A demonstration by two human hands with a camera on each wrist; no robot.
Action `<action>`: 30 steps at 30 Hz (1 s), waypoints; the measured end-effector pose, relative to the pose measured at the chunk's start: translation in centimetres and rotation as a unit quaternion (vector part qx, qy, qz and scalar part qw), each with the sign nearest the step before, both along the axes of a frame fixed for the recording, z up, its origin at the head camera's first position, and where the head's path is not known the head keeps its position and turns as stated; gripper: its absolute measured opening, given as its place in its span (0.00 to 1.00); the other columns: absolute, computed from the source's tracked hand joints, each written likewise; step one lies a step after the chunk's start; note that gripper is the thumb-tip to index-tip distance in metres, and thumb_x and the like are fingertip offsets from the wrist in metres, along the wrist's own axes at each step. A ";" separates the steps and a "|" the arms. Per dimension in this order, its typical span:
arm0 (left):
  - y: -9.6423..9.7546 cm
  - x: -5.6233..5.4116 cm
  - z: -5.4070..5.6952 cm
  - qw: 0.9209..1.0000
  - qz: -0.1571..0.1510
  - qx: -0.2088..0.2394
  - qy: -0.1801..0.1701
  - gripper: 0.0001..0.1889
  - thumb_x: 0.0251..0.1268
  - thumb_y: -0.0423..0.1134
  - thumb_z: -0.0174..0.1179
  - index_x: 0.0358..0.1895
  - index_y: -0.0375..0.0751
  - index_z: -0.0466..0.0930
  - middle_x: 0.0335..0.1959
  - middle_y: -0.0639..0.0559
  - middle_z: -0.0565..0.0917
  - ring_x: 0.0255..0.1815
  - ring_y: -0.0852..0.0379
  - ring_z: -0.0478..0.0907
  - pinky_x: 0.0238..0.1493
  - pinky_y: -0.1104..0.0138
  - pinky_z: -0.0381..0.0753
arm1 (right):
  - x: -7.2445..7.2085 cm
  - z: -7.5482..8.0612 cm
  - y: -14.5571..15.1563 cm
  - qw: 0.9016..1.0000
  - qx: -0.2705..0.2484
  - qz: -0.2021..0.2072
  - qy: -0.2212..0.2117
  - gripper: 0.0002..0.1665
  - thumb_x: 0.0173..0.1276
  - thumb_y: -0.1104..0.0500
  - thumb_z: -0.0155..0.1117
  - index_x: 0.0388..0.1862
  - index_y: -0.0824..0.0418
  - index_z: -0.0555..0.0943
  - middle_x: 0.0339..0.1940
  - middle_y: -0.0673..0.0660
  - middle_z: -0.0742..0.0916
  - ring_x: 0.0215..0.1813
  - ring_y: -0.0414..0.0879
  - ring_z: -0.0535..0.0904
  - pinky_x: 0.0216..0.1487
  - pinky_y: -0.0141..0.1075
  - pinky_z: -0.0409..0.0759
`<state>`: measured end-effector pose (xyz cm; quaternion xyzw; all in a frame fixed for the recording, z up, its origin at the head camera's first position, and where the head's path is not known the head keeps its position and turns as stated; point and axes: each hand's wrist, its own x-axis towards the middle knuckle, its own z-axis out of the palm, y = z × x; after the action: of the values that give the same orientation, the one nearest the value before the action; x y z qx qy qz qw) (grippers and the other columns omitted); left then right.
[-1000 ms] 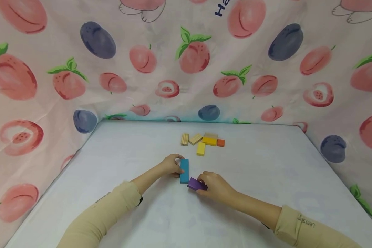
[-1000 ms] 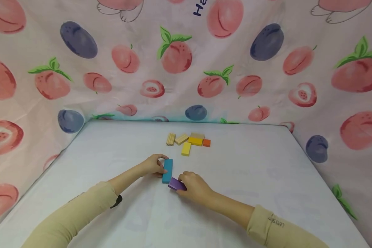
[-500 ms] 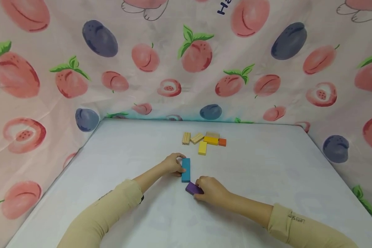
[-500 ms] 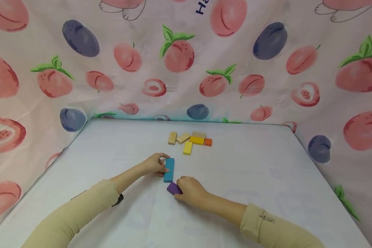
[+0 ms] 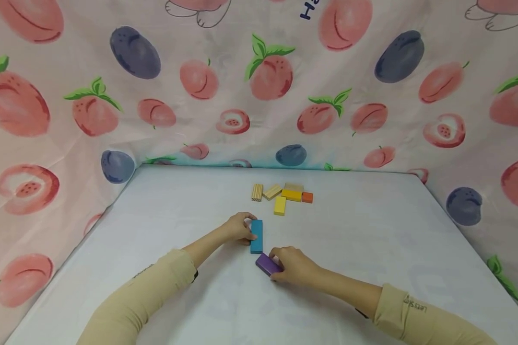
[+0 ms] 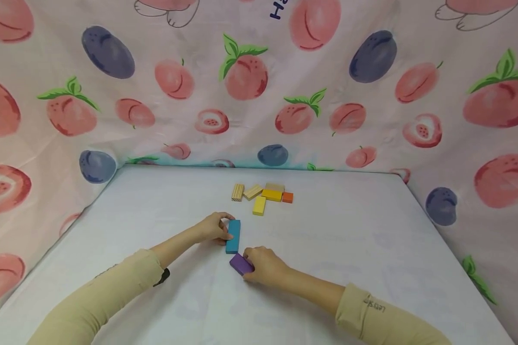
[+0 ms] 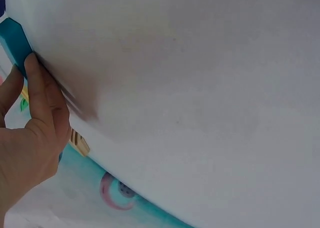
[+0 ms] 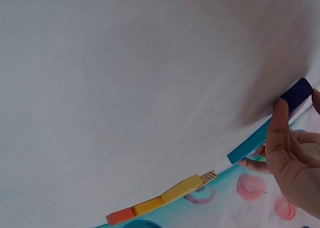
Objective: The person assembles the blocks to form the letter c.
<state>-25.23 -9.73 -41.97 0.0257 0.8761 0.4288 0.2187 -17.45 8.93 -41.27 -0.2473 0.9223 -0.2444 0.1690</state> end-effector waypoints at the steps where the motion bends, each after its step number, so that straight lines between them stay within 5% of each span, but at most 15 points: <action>1: 0.0 -0.1 0.1 1.000 -0.002 0.000 0.001 0.28 0.55 0.27 0.65 0.61 0.36 0.68 0.27 0.48 0.76 0.22 0.59 0.76 0.27 0.71 0.81 | 0.0 0.0 0.0 1.000 0.003 -0.002 0.000 0.25 0.52 0.59 0.74 0.48 0.65 0.78 0.32 0.56 0.84 0.33 0.43 0.73 0.37 0.36 0.78; 30: 0.0 0.9 0.1 1.000 -0.018 -0.007 0.019 0.30 0.54 0.27 0.66 0.61 0.32 0.68 0.26 0.47 0.79 0.20 0.61 0.76 0.25 0.71 0.81 | 0.4 -0.1 0.0 1.000 -0.008 0.022 0.002 0.26 0.53 0.59 0.74 0.49 0.65 0.76 0.29 0.54 0.82 0.31 0.41 0.72 0.33 0.33 0.76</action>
<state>-24.32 -9.74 -41.88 0.0485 0.8826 0.4179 0.2100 -17.09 8.91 -41.33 -0.2692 0.9151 -0.2473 0.1704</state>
